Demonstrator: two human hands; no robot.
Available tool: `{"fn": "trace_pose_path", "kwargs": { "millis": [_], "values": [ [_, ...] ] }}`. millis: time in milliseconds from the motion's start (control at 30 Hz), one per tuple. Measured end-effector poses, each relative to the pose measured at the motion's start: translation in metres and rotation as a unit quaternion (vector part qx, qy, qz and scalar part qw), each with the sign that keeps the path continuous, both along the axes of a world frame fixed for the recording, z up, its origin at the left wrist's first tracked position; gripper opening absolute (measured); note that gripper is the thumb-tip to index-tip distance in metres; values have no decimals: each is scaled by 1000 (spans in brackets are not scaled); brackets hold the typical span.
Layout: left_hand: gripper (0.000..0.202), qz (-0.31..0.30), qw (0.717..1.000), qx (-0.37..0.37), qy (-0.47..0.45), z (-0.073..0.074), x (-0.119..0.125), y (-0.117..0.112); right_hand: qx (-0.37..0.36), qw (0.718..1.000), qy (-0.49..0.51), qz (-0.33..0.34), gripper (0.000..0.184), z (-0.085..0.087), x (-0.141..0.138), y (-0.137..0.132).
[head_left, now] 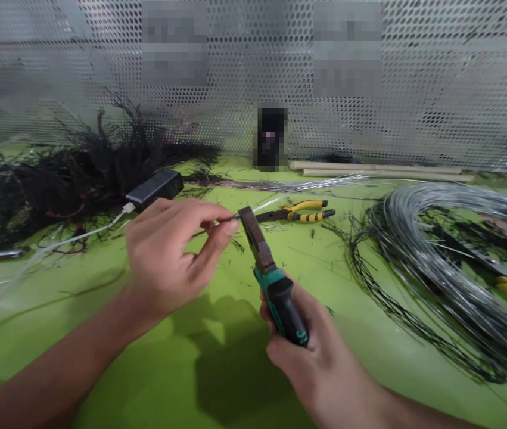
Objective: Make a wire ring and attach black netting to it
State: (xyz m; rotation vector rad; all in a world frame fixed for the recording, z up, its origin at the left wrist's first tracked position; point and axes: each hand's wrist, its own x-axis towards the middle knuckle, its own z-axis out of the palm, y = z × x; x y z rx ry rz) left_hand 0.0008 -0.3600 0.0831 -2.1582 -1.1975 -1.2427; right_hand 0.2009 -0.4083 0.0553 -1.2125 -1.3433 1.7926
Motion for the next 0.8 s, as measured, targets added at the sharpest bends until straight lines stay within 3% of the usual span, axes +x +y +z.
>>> {"fn": "trace_pose_path", "kwargs": {
  "millis": [100, 200, 267, 300, 367, 433, 500, 567, 800],
  "values": [
    [11, -17, 983, -143, -118, 14, 2, -2, 38, 999, -14, -8, 18, 1, -1, 0],
    [18, -87, 920, -329, -195, 28, -8, 4, 55, 998, -23, -4, 18, 2, -2, 0],
    [19, -106, 891, -394, -200, 31, -15, 9, 38, 999, -37, -9, 20, 3, -4, 1],
    [17, -96, 896, -390, -190, 29, -17, 11, 24, 999, -41, -14, 21, 3, -4, 2],
    [12, -47, 941, -303, -141, 24, -18, 13, -10, 999, -26, -18, 26, 3, -5, 2],
    [24, -10, 991, -127, -37, 16, -18, 12, -30, 999, 2, -18, 31, 3, -6, 3],
    [32, -15, 994, 55, 91, 11, -19, 11, -26, 999, 18, -17, 30, 2, -6, 3],
    [28, -26, 970, 156, 186, 10, -21, 9, -16, 1000, 22, -14, 27, -1, -5, 3],
    [28, 4, 955, 176, 237, 17, -25, 6, 3, 999, 33, 3, 21, -5, -2, 5]
  ]
}}
